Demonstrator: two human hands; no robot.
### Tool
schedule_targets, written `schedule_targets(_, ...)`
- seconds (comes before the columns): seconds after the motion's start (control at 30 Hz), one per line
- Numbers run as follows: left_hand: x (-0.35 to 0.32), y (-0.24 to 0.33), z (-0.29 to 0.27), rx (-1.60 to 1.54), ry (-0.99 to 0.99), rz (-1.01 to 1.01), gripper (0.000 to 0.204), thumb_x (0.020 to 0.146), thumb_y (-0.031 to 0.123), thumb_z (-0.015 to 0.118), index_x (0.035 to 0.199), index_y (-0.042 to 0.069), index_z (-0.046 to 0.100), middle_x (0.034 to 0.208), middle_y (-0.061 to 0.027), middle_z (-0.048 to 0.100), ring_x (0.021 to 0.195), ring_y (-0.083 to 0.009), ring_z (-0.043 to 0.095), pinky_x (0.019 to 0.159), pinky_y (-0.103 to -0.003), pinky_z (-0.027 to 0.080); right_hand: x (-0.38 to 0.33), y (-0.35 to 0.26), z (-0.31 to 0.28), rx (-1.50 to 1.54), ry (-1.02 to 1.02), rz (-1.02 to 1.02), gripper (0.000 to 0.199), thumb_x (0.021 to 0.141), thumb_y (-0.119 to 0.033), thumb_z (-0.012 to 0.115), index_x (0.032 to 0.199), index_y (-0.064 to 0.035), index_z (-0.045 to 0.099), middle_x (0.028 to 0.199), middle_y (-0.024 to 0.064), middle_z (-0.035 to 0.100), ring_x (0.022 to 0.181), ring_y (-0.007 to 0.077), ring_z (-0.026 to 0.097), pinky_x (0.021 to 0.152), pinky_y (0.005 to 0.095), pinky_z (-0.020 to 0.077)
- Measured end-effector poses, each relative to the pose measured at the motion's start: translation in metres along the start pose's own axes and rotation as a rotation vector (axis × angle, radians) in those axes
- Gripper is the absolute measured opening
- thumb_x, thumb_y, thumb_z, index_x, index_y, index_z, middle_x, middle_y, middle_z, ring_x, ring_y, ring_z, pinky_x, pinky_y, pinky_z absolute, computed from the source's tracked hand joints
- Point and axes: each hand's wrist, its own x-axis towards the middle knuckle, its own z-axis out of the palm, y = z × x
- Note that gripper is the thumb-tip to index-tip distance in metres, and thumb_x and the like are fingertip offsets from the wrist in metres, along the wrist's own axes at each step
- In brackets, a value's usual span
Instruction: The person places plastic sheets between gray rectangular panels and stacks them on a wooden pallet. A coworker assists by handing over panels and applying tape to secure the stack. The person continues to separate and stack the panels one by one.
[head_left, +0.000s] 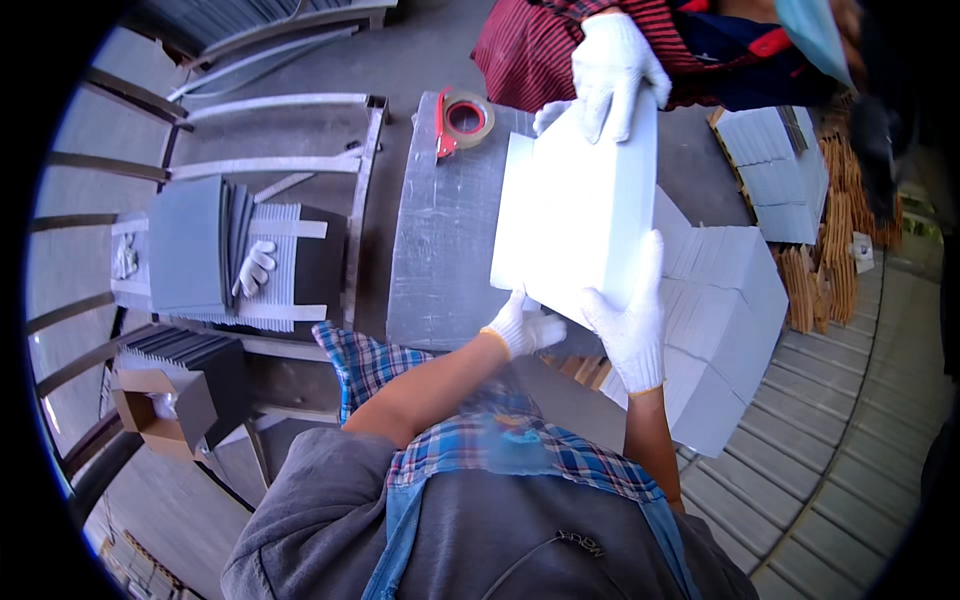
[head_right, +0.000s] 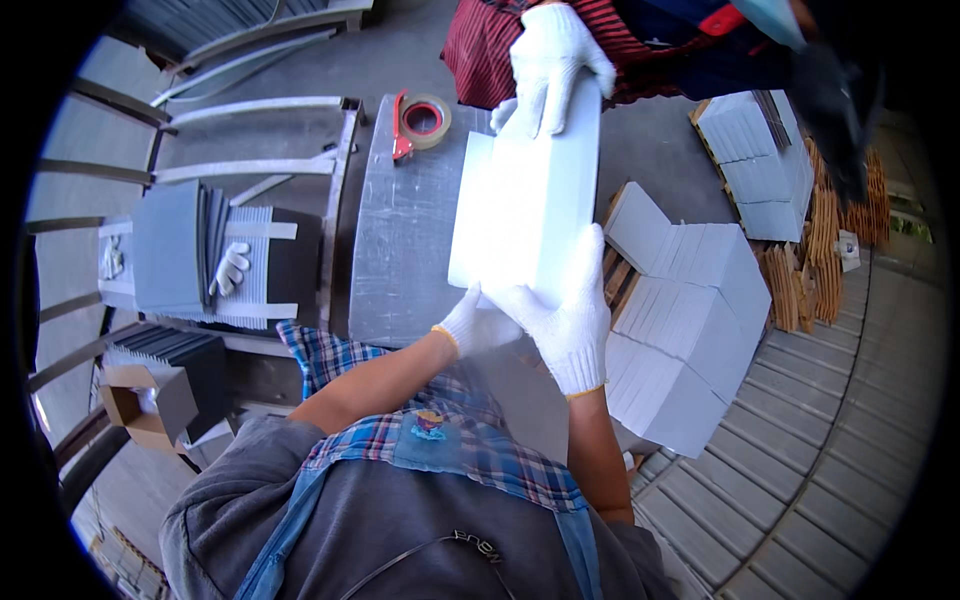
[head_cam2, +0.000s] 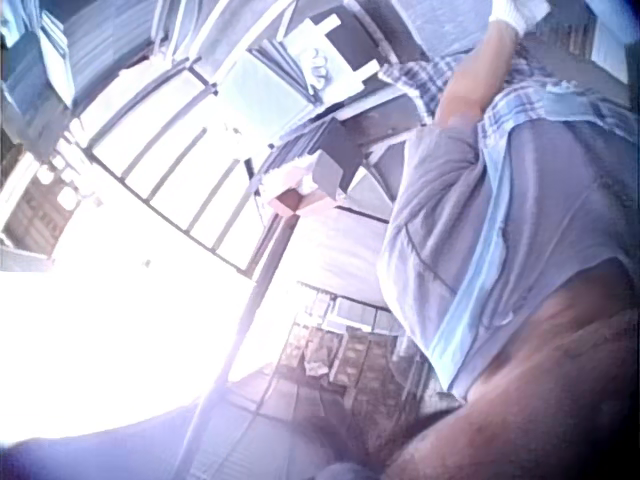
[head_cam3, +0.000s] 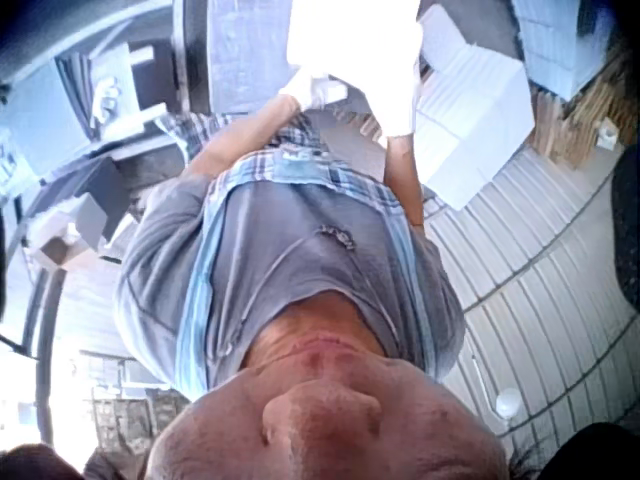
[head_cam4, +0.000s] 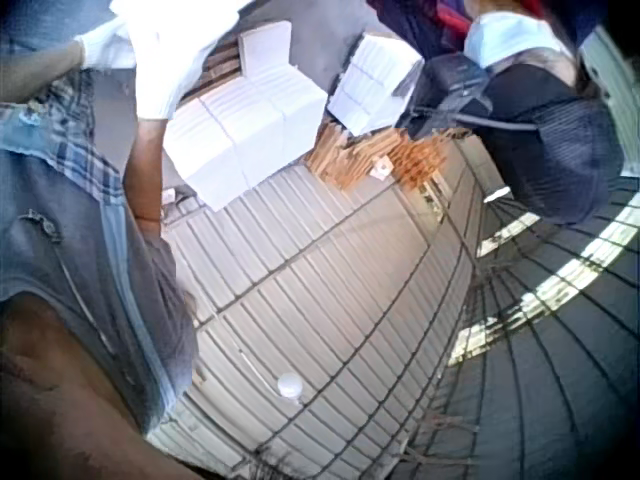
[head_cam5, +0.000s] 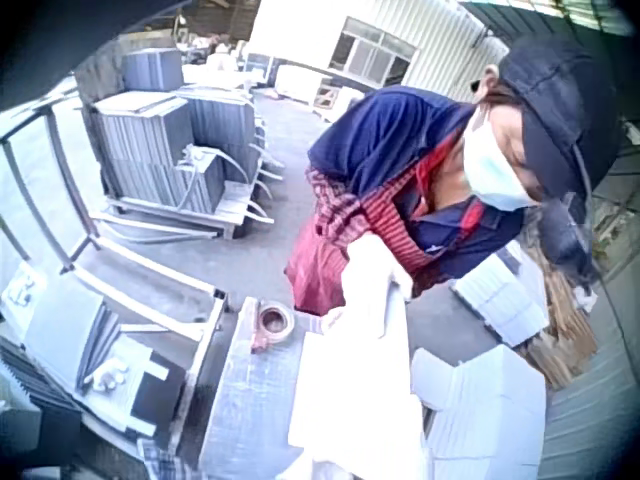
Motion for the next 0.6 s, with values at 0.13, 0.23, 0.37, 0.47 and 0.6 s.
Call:
schedule_targets(0.13, 0.009, 0.003, 0.031, -0.124, -0.029, 0.247, 0.088, 0.095, 0.075, 0.031, 0.154, 0.010, 0.029, 0.155, -0.0161, 0.037, 0.140, -0.0356, 0.041, 0.113, -0.048, 0.041, 0.003, 0.008, 0.005, 0.056, -0.004, -0.007, 0.106, 0.078, -0.016, 0.078, 0.158, -0.0007, 0.010, 0.145, 0.0237, 0.043, 0.129, 0.0334, 0.050, 0.103, 0.0416, 0.0474)
schedule_targets(0.23, 0.031, 0.009, 0.025, -0.214, -0.004, 0.342, 0.083, 0.097, 0.072, 0.028, 0.155, 0.012, 0.030, 0.156, -0.0129, 0.038, 0.140, -0.0330, 0.042, 0.114, -0.047, 0.040, 0.002, 0.016, -0.002, 0.045, -0.034, 0.006, 0.109, 0.078, -0.014, 0.078, 0.159, -0.0034, 0.006, 0.146, 0.0253, 0.040, 0.131, 0.0358, 0.048, 0.102, 0.0439, 0.0480)
schedule_targets(0.37, 0.030, 0.012, 0.045, -0.304, 0.123, 0.372, 0.075, 0.101, 0.066, 0.027, 0.155, 0.013, 0.031, 0.155, -0.0110, 0.041, 0.140, -0.0319, 0.042, 0.116, -0.046, 0.037, 0.003, 0.027, -0.019, 0.116, -0.059, 0.026, 0.104, 0.080, -0.014, 0.074, 0.159, -0.0034, 0.008, 0.149, 0.0244, 0.036, 0.135, 0.0354, 0.043, 0.107, 0.0441, 0.0441)
schedule_targets(0.47, 0.037, 0.008, 0.039, -0.344, 0.126, 0.435, 0.072, 0.102, 0.063, 0.030, 0.154, 0.013, 0.033, 0.153, -0.0102, 0.044, 0.139, -0.0317, 0.043, 0.116, -0.045, 0.035, 0.004, 0.031, -0.025, 0.125, -0.077, 0.035, 0.102, 0.082, -0.017, 0.074, 0.159, -0.0027, 0.009, 0.152, 0.0242, 0.033, 0.137, 0.0357, 0.041, 0.109, 0.0444, 0.0418)
schedule_targets(0.6, 0.044, -0.001, 0.045, -0.344, 0.192, 0.519, 0.069, 0.103, 0.060, 0.034, 0.152, 0.012, 0.035, 0.152, -0.0107, 0.046, 0.138, -0.0330, 0.045, 0.115, -0.048, 0.036, 0.009, 0.048, -0.041, 0.069, -0.093, 0.000, 0.103, 0.082, -0.018, 0.075, 0.159, -0.0028, 0.008, 0.154, 0.0247, 0.029, 0.139, 0.0367, 0.038, 0.109, 0.0444, 0.0416)
